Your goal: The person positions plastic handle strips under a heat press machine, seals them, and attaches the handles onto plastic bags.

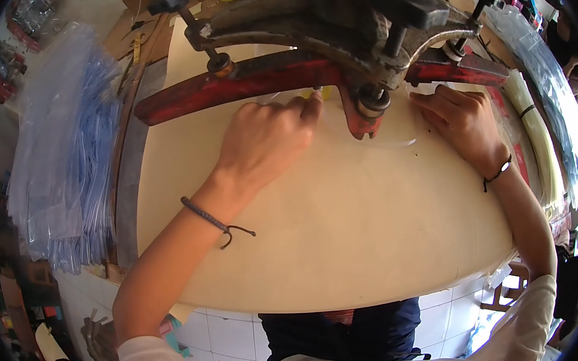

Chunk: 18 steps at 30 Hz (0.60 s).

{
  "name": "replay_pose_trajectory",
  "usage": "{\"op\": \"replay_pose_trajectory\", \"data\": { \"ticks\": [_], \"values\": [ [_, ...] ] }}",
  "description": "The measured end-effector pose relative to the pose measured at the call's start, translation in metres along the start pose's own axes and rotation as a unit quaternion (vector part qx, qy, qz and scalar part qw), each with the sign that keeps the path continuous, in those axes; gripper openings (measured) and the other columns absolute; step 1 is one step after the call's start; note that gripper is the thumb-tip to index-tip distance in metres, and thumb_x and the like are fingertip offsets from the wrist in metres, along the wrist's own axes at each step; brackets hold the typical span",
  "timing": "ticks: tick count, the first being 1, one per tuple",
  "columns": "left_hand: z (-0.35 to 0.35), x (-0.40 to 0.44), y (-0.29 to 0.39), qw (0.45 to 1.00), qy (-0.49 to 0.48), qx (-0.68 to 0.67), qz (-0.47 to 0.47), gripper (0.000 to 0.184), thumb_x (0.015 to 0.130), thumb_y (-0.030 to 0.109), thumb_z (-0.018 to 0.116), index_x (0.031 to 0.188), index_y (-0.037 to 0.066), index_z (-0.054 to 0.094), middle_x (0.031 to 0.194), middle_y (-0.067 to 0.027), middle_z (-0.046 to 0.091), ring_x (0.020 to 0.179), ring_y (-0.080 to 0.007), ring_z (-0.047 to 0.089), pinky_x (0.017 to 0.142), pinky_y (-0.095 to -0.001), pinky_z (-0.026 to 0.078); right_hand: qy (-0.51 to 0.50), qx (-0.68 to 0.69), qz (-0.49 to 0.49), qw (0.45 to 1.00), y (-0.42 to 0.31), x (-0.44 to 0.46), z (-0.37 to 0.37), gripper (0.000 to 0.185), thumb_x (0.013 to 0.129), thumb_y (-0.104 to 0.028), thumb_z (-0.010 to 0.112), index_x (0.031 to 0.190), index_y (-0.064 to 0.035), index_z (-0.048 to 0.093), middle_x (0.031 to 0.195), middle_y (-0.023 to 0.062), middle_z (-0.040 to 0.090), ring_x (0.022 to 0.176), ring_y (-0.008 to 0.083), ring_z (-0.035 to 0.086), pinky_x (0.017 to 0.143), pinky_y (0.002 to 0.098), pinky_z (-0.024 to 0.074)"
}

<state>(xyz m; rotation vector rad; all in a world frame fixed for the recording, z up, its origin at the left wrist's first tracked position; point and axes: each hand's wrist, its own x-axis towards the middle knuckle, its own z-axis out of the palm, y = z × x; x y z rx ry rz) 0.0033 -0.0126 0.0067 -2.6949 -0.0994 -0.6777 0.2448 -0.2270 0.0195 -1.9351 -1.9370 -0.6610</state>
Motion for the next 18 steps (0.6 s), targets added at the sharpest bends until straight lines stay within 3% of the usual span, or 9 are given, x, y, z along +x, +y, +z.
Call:
{"op": "replay_pose_trajectory", "data": {
  "ticks": [6, 15, 18],
  "values": [
    [-0.006, 0.004, 0.002, 0.999, -0.05, -0.001, -0.019, 0.031, 0.083, 0.007, 0.063, 0.113, 0.009, 0.07, 0.075, -0.0038, 0.069, 0.061, -0.0197, 0.068, 0.052, -0.0307, 0.052, -0.002, 0.002, -0.002, 1.0, -0.001, 0.0, 0.0, 0.019, 0.084, -0.012, 0.075, 0.103, -0.0124, 0.076, 0.078, 0.0032, 0.06, 0.063, 0.0221, 0.064, 0.056, 0.0359, 0.0522],
    [0.003, -0.003, -0.003, 0.999, -0.009, -0.017, -0.028, 0.026, 0.089, 0.015, 0.066, 0.115, 0.009, 0.069, 0.07, -0.0061, 0.068, 0.057, -0.0218, 0.068, 0.051, -0.0331, 0.054, 0.011, 0.005, -0.018, 1.0, 0.004, -0.002, -0.001, 0.022, 0.084, -0.014, 0.073, 0.106, -0.0145, 0.076, 0.074, 0.0028, 0.059, 0.059, 0.0224, 0.063, 0.055, 0.0363, 0.0521],
    [-0.002, -0.006, 0.002, 0.996, -0.002, -0.015, -0.086, 0.03, 0.094, 0.022, 0.066, 0.121, 0.009, 0.069, 0.066, -0.0064, 0.067, 0.052, -0.0231, 0.066, 0.049, -0.035, 0.054, 0.0, -0.013, -0.022, 1.0, 0.004, -0.002, -0.005, 0.024, 0.085, -0.014, 0.073, 0.109, -0.0152, 0.076, 0.073, 0.0025, 0.06, 0.059, 0.0227, 0.063, 0.055, 0.0364, 0.0521]
  ]
}}
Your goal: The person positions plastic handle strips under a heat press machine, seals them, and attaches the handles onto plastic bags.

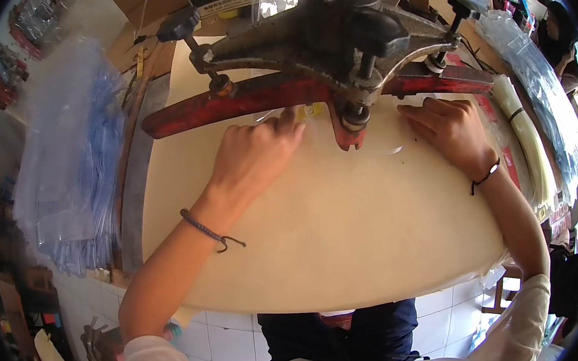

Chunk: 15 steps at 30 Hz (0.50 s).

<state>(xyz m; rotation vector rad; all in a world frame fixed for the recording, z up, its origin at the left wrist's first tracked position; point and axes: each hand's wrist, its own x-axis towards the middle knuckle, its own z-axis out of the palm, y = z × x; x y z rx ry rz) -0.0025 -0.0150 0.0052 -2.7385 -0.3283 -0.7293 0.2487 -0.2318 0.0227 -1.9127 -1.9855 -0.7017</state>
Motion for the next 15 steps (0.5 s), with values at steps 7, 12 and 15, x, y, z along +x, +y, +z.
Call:
{"op": "replay_pose_trajectory", "data": {
  "ticks": [7, 12, 15],
  "values": [
    [-0.029, -0.007, 0.006, 0.98, -0.168, 0.046, -0.093, 0.047, 0.101, 0.038, 0.055, 0.135, 0.006, 0.064, 0.059, -0.0117, 0.064, 0.052, -0.0297, 0.066, 0.052, -0.0417, 0.054, -0.045, -0.003, 0.063, 0.997, -0.001, -0.01, -0.012, 0.027, 0.092, -0.02, 0.068, 0.118, -0.0171, 0.073, 0.077, 0.005, 0.066, 0.062, 0.0256, 0.066, 0.057, 0.0391, 0.053],
    [-0.018, -0.006, -0.002, 0.975, -0.17, 0.051, -0.133, 0.054, 0.101, 0.043, 0.048, 0.132, 0.002, 0.065, 0.059, -0.0133, 0.065, 0.056, -0.0311, 0.068, 0.055, -0.0442, 0.055, -0.11, -0.036, 0.134, 0.984, -0.013, -0.011, -0.015, 0.033, 0.098, -0.025, 0.058, 0.129, -0.0185, 0.067, 0.083, 0.0064, 0.071, 0.068, 0.0285, 0.069, 0.061, 0.0432, 0.0547],
    [-0.009, -0.006, -0.005, 0.974, -0.163, 0.037, -0.155, 0.054, 0.099, 0.041, 0.047, 0.131, 0.002, 0.066, 0.063, -0.0145, 0.067, 0.058, -0.0311, 0.069, 0.058, -0.0447, 0.056, -0.129, -0.057, 0.156, 0.978, -0.018, -0.009, -0.006, 0.036, 0.1, -0.025, 0.053, 0.133, -0.0181, 0.065, 0.087, 0.0075, 0.071, 0.072, 0.0288, 0.07, 0.064, 0.0438, 0.0554]
  ]
}}
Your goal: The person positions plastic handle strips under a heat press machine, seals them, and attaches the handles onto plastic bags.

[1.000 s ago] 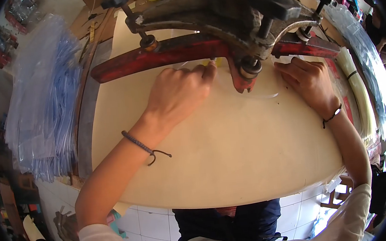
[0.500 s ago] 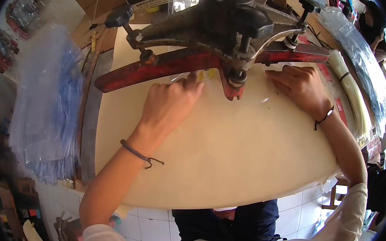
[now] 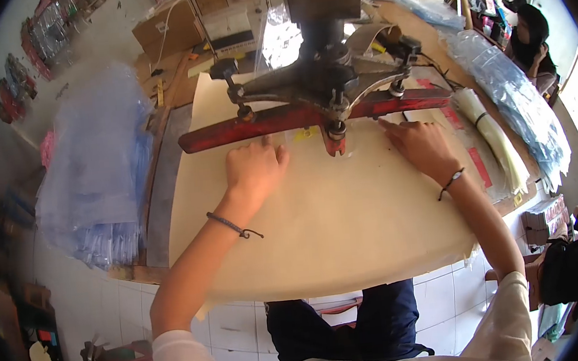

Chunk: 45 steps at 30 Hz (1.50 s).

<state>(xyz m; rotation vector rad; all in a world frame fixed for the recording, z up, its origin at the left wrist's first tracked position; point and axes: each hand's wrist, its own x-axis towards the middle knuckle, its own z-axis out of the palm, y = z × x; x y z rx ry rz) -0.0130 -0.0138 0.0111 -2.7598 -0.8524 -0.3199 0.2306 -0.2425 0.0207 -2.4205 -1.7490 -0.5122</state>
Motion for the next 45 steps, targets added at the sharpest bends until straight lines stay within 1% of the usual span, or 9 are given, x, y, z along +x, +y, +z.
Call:
{"op": "replay_pose_trajectory", "data": {
  "ticks": [6, 10, 11, 15, 24, 27, 30, 39, 45],
  "values": [
    [0.006, 0.001, -0.001, 1.0, 0.002, -0.003, -0.02, 0.051, 0.099, 0.038, 0.047, 0.125, 0.0, 0.068, 0.068, -0.0163, 0.07, 0.065, -0.0323, 0.072, 0.061, -0.0447, 0.057, 0.022, 0.009, 0.069, 0.997, -0.035, 0.006, 0.006, 0.034, 0.1, -0.024, 0.052, 0.129, -0.0137, 0.066, 0.093, 0.0115, 0.07, 0.082, 0.0298, 0.07, 0.071, 0.0437, 0.056],
    [0.009, -0.005, -0.008, 1.0, 0.014, -0.017, -0.009, 0.05, 0.1, 0.038, 0.049, 0.126, -0.002, 0.066, 0.071, -0.0171, 0.071, 0.068, -0.0335, 0.072, 0.063, -0.0456, 0.057, 0.066, 0.092, 0.085, 0.99, -0.057, -0.004, 0.003, 0.03, 0.096, -0.023, 0.06, 0.122, -0.0101, 0.068, 0.1, 0.0152, 0.068, 0.095, 0.0316, 0.068, 0.075, 0.044, 0.0562],
    [0.008, -0.007, -0.009, 1.0, 0.019, -0.02, -0.006, 0.05, 0.1, 0.038, 0.049, 0.126, -0.002, 0.066, 0.071, -0.0172, 0.071, 0.068, -0.0336, 0.072, 0.064, -0.0458, 0.057, 0.067, 0.116, 0.099, 0.986, -0.064, -0.007, 0.004, 0.027, 0.095, -0.022, 0.061, 0.117, -0.0095, 0.07, 0.107, 0.0152, 0.067, 0.103, 0.0312, 0.065, 0.086, 0.0435, 0.0538],
    [0.0, -0.008, -0.009, 0.999, 0.016, -0.033, -0.001, 0.045, 0.101, 0.036, 0.052, 0.121, -0.001, 0.066, 0.074, -0.0176, 0.072, 0.069, -0.0339, 0.073, 0.065, -0.0461, 0.057, 0.109, 0.208, 0.051, 0.971, -0.093, -0.012, 0.003, 0.024, 0.093, -0.018, 0.061, 0.112, -0.0082, 0.071, 0.114, 0.0116, 0.067, 0.113, 0.031, 0.058, 0.104, 0.0431, 0.0428],
    [0.009, -0.007, -0.008, 0.997, 0.075, 0.001, 0.021, 0.038, 0.097, 0.036, 0.061, 0.101, 0.0, 0.071, 0.074, -0.0159, 0.073, 0.069, -0.0305, 0.074, 0.062, -0.0424, 0.058, 0.075, 0.248, 0.071, 0.963, -0.093, 0.0, 0.005, 0.049, 0.09, -0.021, 0.065, 0.133, 0.0009, 0.059, 0.135, 0.0163, 0.06, 0.126, 0.0352, 0.051, 0.107, 0.0449, 0.0415],
    [-0.003, -0.01, -0.002, 0.996, 0.083, 0.003, 0.021, 0.026, 0.095, 0.027, 0.064, 0.084, 0.005, 0.075, 0.076, -0.0132, 0.074, 0.07, -0.0259, 0.074, 0.061, -0.0376, 0.057, 0.126, 0.223, 0.026, 0.966, -0.091, 0.001, 0.011, 0.053, 0.09, -0.022, 0.065, 0.137, 0.0009, 0.056, 0.14, 0.0165, 0.057, 0.128, 0.0346, 0.051, 0.108, 0.0456, 0.0406],
    [0.005, -0.008, -0.002, 0.994, 0.093, 0.059, 0.022, 0.026, 0.094, 0.023, 0.063, 0.076, 0.008, 0.075, 0.074, -0.0126, 0.073, 0.069, -0.0246, 0.073, 0.058, -0.0364, 0.056, 0.111, 0.233, 0.011, 0.966, -0.09, 0.001, 0.011, 0.054, 0.09, -0.023, 0.064, 0.138, 0.0012, 0.055, 0.145, 0.016, 0.054, 0.13, 0.0341, 0.05, 0.108, 0.0461, 0.0396],
    [0.004, -0.003, -0.008, 0.991, 0.051, 0.116, -0.05, 0.041, 0.101, 0.037, 0.052, 0.086, 0.007, 0.077, 0.08, -0.0117, 0.075, 0.074, -0.0255, 0.074, 0.068, -0.0404, 0.056, 0.074, 0.25, -0.004, 0.965, -0.089, -0.002, 0.003, 0.057, 0.093, -0.026, 0.062, 0.144, -0.0033, 0.051, 0.15, 0.0161, 0.051, 0.131, 0.0334, 0.049, 0.107, 0.0478, 0.0384],
    [0.001, -0.012, -0.012, 0.991, 0.003, 0.084, -0.105, 0.039, 0.101, 0.035, 0.052, 0.089, 0.008, 0.077, 0.081, -0.0118, 0.076, 0.077, -0.0262, 0.075, 0.071, -0.0388, 0.056, 0.064, 0.265, -0.022, 0.962, -0.087, -0.004, 0.005, 0.056, 0.095, -0.03, 0.062, 0.143, -0.0043, 0.052, 0.151, 0.0157, 0.049, 0.134, 0.0328, 0.047, 0.109, 0.0487, 0.0378]
  ]
}}
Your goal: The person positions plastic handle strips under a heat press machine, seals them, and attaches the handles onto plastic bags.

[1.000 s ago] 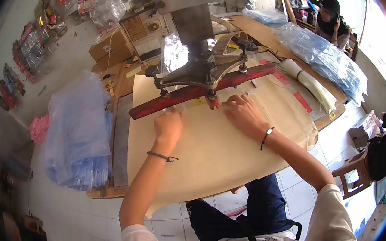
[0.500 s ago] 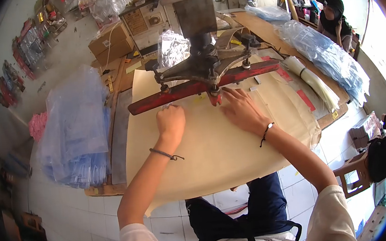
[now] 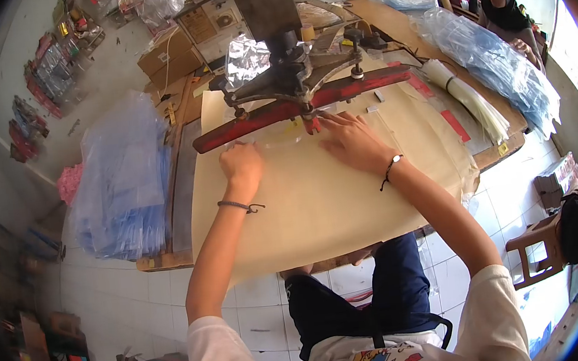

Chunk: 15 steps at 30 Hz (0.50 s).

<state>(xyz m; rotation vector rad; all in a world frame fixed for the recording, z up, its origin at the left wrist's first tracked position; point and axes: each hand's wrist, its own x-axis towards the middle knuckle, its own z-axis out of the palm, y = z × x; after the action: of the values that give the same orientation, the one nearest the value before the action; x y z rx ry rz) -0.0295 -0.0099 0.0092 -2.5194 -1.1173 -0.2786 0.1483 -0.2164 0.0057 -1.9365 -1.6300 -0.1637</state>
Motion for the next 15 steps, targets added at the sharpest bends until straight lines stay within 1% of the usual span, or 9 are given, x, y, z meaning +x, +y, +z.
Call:
{"op": "replay_pose_trajectory", "data": {
  "ticks": [2, 4, 5, 7, 10, 12, 13, 15],
  "values": [
    [0.009, -0.004, -0.006, 0.999, 0.017, 0.026, 0.012, 0.036, 0.1, 0.032, 0.053, 0.088, 0.009, 0.078, 0.079, -0.0115, 0.075, 0.076, -0.0262, 0.075, 0.07, -0.0383, 0.056, -0.005, 0.006, -0.011, 1.0, 0.002, 0.001, 0.0, 0.055, 0.096, -0.031, 0.061, 0.142, -0.0042, 0.053, 0.151, 0.0147, 0.05, 0.135, 0.0318, 0.047, 0.11, 0.0488, 0.0375],
    [0.019, -0.008, -0.014, 0.999, 0.012, 0.025, 0.019, 0.038, 0.1, 0.034, 0.053, 0.087, 0.008, 0.078, 0.08, -0.0135, 0.075, 0.077, -0.0285, 0.075, 0.071, -0.0407, 0.056, -0.017, 0.004, -0.02, 1.0, 0.003, 0.002, 0.0, 0.053, 0.096, -0.032, 0.061, 0.141, -0.004, 0.054, 0.151, 0.0135, 0.051, 0.135, 0.0307, 0.047, 0.11, 0.0489, 0.0375],
    [0.014, -0.012, -0.016, 1.0, -0.002, 0.01, 0.019, 0.042, 0.1, 0.037, 0.052, 0.086, 0.007, 0.078, 0.081, -0.0156, 0.075, 0.078, -0.0307, 0.075, 0.072, -0.0432, 0.056, -0.022, 0.005, -0.026, 0.999, 0.003, 0.002, 0.0, 0.052, 0.097, -0.031, 0.061, 0.141, -0.0041, 0.054, 0.15, 0.013, 0.051, 0.136, 0.0302, 0.046, 0.11, 0.0494, 0.0377],
    [0.004, -0.021, -0.017, 1.0, -0.022, -0.001, 0.013, 0.044, 0.1, 0.038, 0.052, 0.084, 0.006, 0.078, 0.082, -0.0177, 0.075, 0.08, -0.033, 0.075, 0.073, -0.0456, 0.056, -0.033, 0.008, -0.037, 0.999, 0.004, 0.002, 0.0, 0.05, 0.097, -0.03, 0.06, 0.14, -0.0043, 0.054, 0.15, 0.012, 0.051, 0.136, 0.0294, 0.046, 0.109, 0.0503, 0.0381],
    [-0.022, -0.041, -0.016, 0.999, -0.033, 0.019, 0.003, 0.04, 0.099, 0.033, 0.054, 0.079, 0.007, 0.078, 0.081, -0.0173, 0.075, 0.079, -0.033, 0.075, 0.072, -0.0449, 0.056, -0.029, 0.03, -0.073, 0.996, 0.001, 0.002, -0.005, 0.043, 0.097, -0.028, 0.06, 0.132, -0.0033, 0.06, 0.148, 0.0127, 0.053, 0.135, 0.0306, 0.046, 0.107, 0.0473, 0.0412],
    [-0.023, -0.055, -0.015, 0.999, -0.033, 0.038, -0.002, 0.037, 0.097, 0.029, 0.056, 0.077, 0.007, 0.078, 0.079, -0.0167, 0.074, 0.076, -0.0329, 0.074, 0.07, -0.044, 0.056, 0.011, 0.055, -0.114, 0.992, 0.006, 0.005, -0.001, 0.035, 0.095, -0.027, 0.061, 0.121, -0.0033, 0.066, 0.135, 0.0137, 0.062, 0.123, 0.031, 0.056, 0.1, 0.0432, 0.0467],
    [-0.024, -0.064, -0.016, 0.998, -0.019, 0.059, 0.014, 0.03, 0.093, 0.024, 0.059, 0.076, 0.009, 0.078, 0.078, -0.0143, 0.074, 0.074, -0.0301, 0.074, 0.067, -0.0405, 0.055, 0.031, 0.068, -0.135, 0.988, 0.007, 0.005, 0.002, 0.032, 0.095, -0.026, 0.061, 0.115, -0.0034, 0.07, 0.128, 0.0141, 0.067, 0.118, 0.0311, 0.061, 0.097, 0.0412, 0.0494],
    [-0.034, -0.086, -0.014, 0.994, 0.011, 0.101, 0.044, 0.018, 0.084, 0.013, 0.064, 0.073, 0.014, 0.078, 0.074, -0.0093, 0.074, 0.071, -0.0246, 0.074, 0.061, -0.0336, 0.054, 0.002, 0.141, -0.112, 0.984, 0.002, 0.002, -0.006, 0.023, 0.09, -0.021, 0.06, 0.099, -0.0032, 0.073, 0.105, 0.0135, 0.072, 0.098, 0.0297, 0.067, 0.086, 0.037, 0.0526]
  ]
}}
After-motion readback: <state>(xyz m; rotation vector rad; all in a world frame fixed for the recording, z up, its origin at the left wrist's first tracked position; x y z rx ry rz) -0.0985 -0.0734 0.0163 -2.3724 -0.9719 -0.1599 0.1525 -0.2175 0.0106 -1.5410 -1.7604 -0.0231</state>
